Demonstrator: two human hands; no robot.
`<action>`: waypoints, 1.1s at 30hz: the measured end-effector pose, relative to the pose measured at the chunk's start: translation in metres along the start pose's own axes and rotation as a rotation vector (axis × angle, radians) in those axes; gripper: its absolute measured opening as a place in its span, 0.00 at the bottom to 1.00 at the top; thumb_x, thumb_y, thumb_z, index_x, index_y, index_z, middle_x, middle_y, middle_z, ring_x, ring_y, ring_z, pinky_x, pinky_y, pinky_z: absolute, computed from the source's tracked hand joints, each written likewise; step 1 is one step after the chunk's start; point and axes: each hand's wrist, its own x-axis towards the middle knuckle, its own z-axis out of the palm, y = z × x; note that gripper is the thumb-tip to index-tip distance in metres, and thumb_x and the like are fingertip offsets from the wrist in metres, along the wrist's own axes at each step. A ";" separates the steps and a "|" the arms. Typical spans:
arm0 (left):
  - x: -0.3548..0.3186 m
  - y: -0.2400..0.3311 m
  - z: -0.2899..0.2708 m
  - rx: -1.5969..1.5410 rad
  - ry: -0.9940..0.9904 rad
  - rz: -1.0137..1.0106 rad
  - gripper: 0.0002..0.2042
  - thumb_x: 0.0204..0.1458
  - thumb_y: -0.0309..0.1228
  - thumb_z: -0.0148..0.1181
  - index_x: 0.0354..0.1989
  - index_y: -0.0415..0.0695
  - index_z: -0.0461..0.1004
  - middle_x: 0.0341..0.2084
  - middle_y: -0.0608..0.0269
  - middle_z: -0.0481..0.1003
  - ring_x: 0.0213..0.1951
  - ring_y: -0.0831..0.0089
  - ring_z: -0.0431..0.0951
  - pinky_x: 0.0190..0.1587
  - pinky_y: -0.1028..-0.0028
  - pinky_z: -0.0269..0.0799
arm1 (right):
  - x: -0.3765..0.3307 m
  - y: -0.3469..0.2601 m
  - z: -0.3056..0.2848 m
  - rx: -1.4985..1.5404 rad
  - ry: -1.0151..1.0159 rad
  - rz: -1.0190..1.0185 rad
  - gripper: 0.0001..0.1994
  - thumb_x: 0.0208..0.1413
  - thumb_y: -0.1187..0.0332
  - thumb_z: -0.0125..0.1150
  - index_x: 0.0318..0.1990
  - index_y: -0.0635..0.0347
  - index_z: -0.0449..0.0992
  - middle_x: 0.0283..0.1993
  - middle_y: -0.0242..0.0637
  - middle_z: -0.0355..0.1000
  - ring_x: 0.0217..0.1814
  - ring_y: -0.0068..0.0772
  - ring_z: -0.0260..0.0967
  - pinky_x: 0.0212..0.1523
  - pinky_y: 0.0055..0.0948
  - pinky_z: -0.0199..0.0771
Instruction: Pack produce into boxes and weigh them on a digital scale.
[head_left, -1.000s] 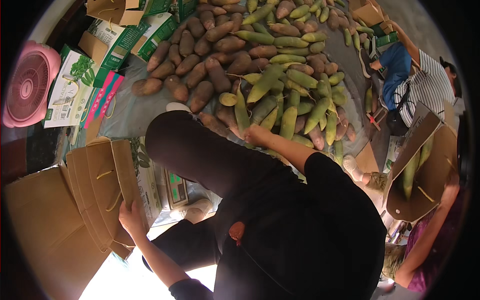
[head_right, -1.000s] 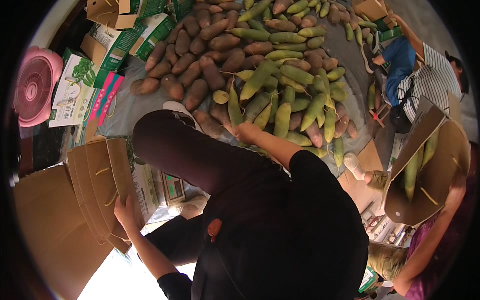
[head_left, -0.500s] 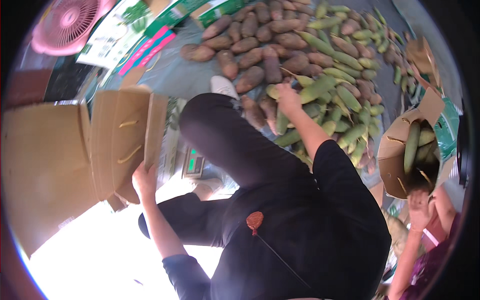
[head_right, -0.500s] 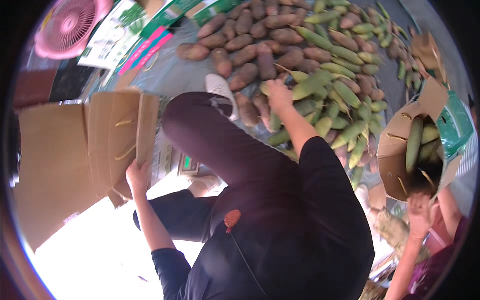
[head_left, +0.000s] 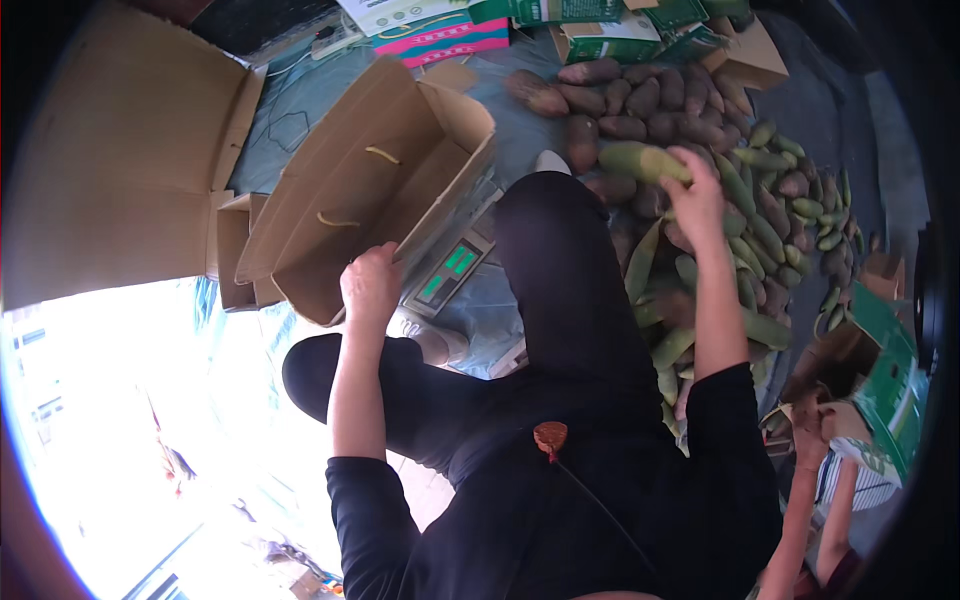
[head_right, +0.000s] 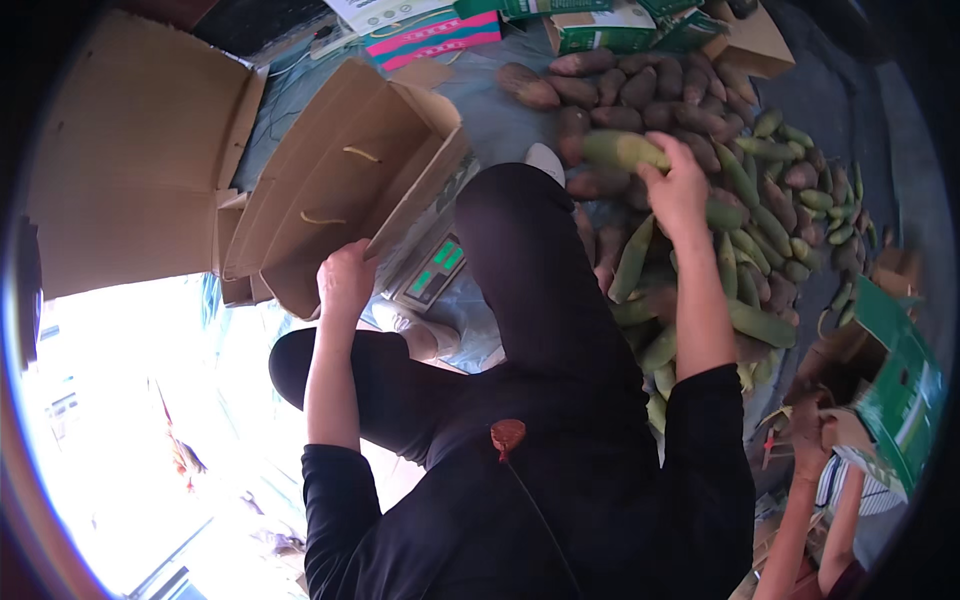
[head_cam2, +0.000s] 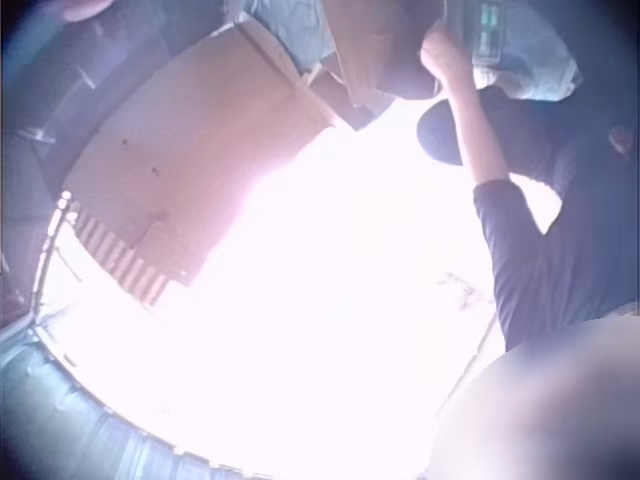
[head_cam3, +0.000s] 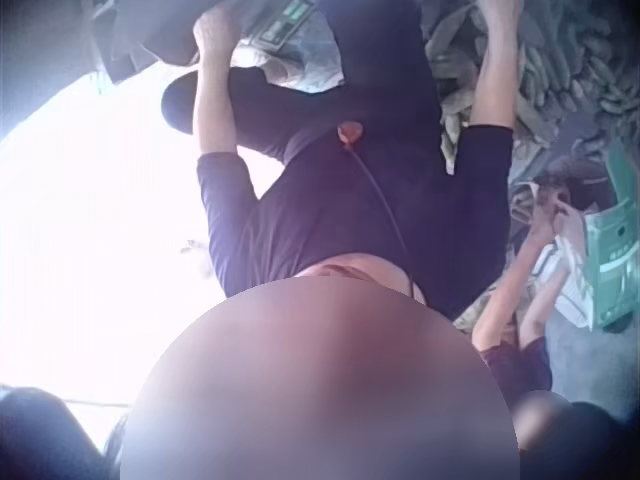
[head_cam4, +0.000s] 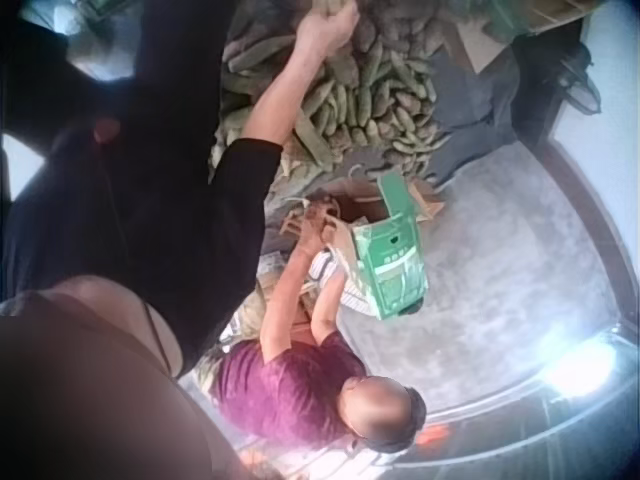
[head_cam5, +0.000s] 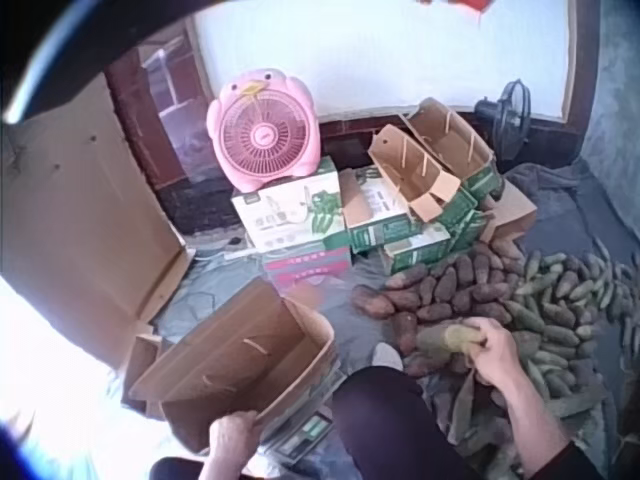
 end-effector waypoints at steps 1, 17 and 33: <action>0.000 -0.001 0.003 0.016 -0.019 0.029 0.07 0.46 0.33 0.59 0.33 0.46 0.74 0.27 0.55 0.75 0.32 0.55 0.77 0.35 0.60 0.73 | 0.009 -0.023 -0.014 0.155 -0.031 -0.015 0.22 0.44 0.77 0.62 0.50 0.58 0.70 0.47 0.41 0.71 0.47 0.34 0.70 0.47 0.29 0.70; -0.002 -0.005 0.010 0.024 0.047 0.077 0.05 0.48 0.33 0.55 0.29 0.46 0.72 0.24 0.54 0.75 0.29 0.53 0.77 0.30 0.57 0.73 | 0.032 -0.249 0.199 0.068 -0.715 -0.460 0.20 0.36 0.67 0.64 0.42 0.58 0.77 0.43 0.45 0.74 0.48 0.47 0.71 0.50 0.39 0.70; -0.002 0.000 0.006 -0.037 0.055 0.060 0.08 0.46 0.33 0.58 0.31 0.42 0.74 0.25 0.49 0.74 0.31 0.49 0.75 0.32 0.57 0.70 | 0.016 -0.208 0.026 0.447 -0.209 -0.606 0.12 0.47 0.68 0.62 0.41 0.57 0.75 0.38 0.39 0.73 0.42 0.43 0.70 0.41 0.37 0.70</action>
